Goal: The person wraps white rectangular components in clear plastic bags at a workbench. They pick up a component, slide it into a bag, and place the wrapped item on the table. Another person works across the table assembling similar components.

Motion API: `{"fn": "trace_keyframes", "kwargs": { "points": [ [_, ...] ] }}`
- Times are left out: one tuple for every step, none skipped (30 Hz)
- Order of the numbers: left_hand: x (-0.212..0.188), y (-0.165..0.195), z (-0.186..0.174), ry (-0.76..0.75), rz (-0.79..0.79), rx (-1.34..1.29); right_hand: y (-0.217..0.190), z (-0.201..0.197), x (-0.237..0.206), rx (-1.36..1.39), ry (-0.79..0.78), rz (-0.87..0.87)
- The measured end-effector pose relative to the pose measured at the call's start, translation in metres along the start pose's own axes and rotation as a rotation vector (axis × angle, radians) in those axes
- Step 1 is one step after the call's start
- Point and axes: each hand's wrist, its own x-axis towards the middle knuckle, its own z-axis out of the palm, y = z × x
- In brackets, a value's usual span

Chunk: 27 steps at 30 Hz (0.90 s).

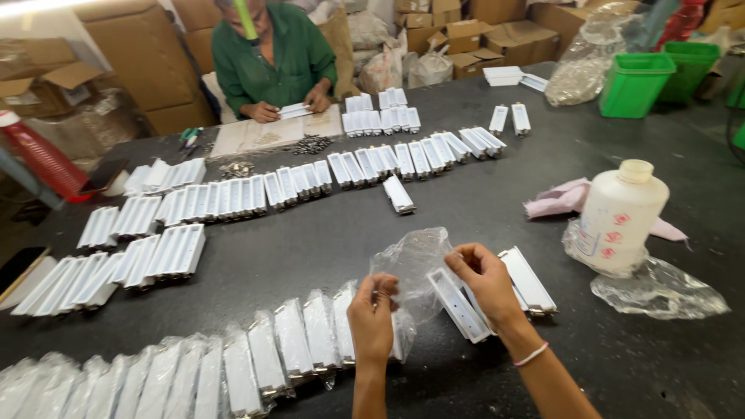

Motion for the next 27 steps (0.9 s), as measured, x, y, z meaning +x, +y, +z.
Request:
{"fn": "trace_keyframes", "kwargs": {
  "points": [
    [0.002, -0.001, -0.003, 0.075, -0.038, 0.068, 0.005, -0.002, 0.002, 0.030, -0.038, -0.020],
    [0.002, -0.002, -0.007, 0.147, -0.081, 0.134, 0.010, -0.003, 0.003, 0.058, -0.074, -0.036],
    [0.004, -0.004, -0.010, 0.181, -0.062, 0.094, 0.014, -0.002, 0.002, 0.085, -0.108, -0.052],
    [0.006, -0.006, -0.014, 0.213, -0.040, 0.054, 0.016, -0.001, 0.001, 0.124, -0.146, -0.061],
    [0.008, -0.008, -0.018, 0.244, -0.018, 0.013, 0.016, -0.001, 0.001, 0.162, -0.182, -0.071],
    [0.011, -0.010, -0.022, 0.263, -0.034, 0.019, 0.017, 0.000, 0.000, 0.200, -0.218, -0.079],
    [0.013, -0.012, -0.027, 0.280, -0.052, 0.027, 0.016, -0.001, 0.000, 0.278, -0.246, -0.003],
    [0.015, -0.013, -0.031, 0.296, -0.069, 0.034, 0.013, -0.005, 0.001, 0.355, -0.274, 0.074],
    [0.016, -0.014, -0.032, 0.277, -0.070, 0.001, 0.011, -0.008, 0.003, 0.429, -0.301, 0.149],
    [0.017, -0.015, -0.032, 0.259, -0.072, -0.034, 0.010, -0.008, 0.004, 0.368, -0.307, 0.170],
    [0.017, -0.015, -0.032, 0.242, -0.075, -0.068, 0.010, -0.009, 0.004, 0.307, -0.314, 0.191],
    [0.016, -0.015, -0.030, 0.214, -0.058, -0.042, 0.011, -0.010, 0.005, 0.247, -0.320, 0.211],
    [0.014, -0.014, -0.024, 0.186, -0.040, -0.016, 0.013, -0.009, 0.005, 0.263, -0.325, 0.204],
    [0.013, -0.013, -0.019, 0.159, -0.022, 0.011, 0.015, -0.006, 0.005, 0.279, -0.329, 0.197],
    [0.011, -0.011, -0.016, 0.170, -0.017, 0.058, 0.016, -0.003, 0.005, 0.296, -0.332, 0.193],
    [0.010, -0.010, -0.014, 0.179, -0.015, 0.106, 0.017, -0.003, 0.005, 0.311, -0.366, 0.192],
    [0.009, -0.009, -0.014, 0.186, -0.014, 0.155, 0.016, -0.003, 0.005, 0.325, -0.399, 0.192],
    [0.009, -0.008, -0.017, 0.201, -0.064, 0.139, 0.013, -0.003, 0.005, 0.339, -0.431, 0.191],
    [0.011, -0.006, -0.021, 0.215, -0.114, 0.122, 0.010, -0.003, 0.003, 0.302, -0.440, 0.190],
    [0.012, -0.005, -0.026, 0.228, -0.162, 0.106, 0.007, -0.002, 0.002, 0.267, -0.449, 0.186],
    [0.013, -0.005, -0.030, 0.257, -0.137, 0.091, 0.003, 0.001, 0.000, 0.233, -0.457, 0.180],
    [0.013, -0.005, -0.034, 0.284, -0.112, 0.079, -0.001, 0.004, -0.002, 0.185, -0.455, 0.174],
    [0.014, -0.005, -0.037, 0.311, -0.088, 0.066, -0.004, 0.006, -0.004, 0.138, -0.451, 0.168],
    [0.014, -0.005, -0.040, 0.312, -0.105, 0.085, -0.007, 0.008, -0.006, 0.089, -0.448, 0.163],
    [0.015, -0.005, -0.041, 0.313, -0.123, 0.103, -0.009, 0.009, -0.008, 0.073, -0.437, 0.148],
    [0.015, -0.005, -0.042, 0.316, -0.141, 0.119, -0.010, 0.010, -0.009, 0.055, -0.426, 0.133],
    [0.014, -0.005, -0.041, 0.319, -0.155, 0.137, -0.010, 0.010, -0.009, 0.036, -0.416, 0.117]
  ]
}}
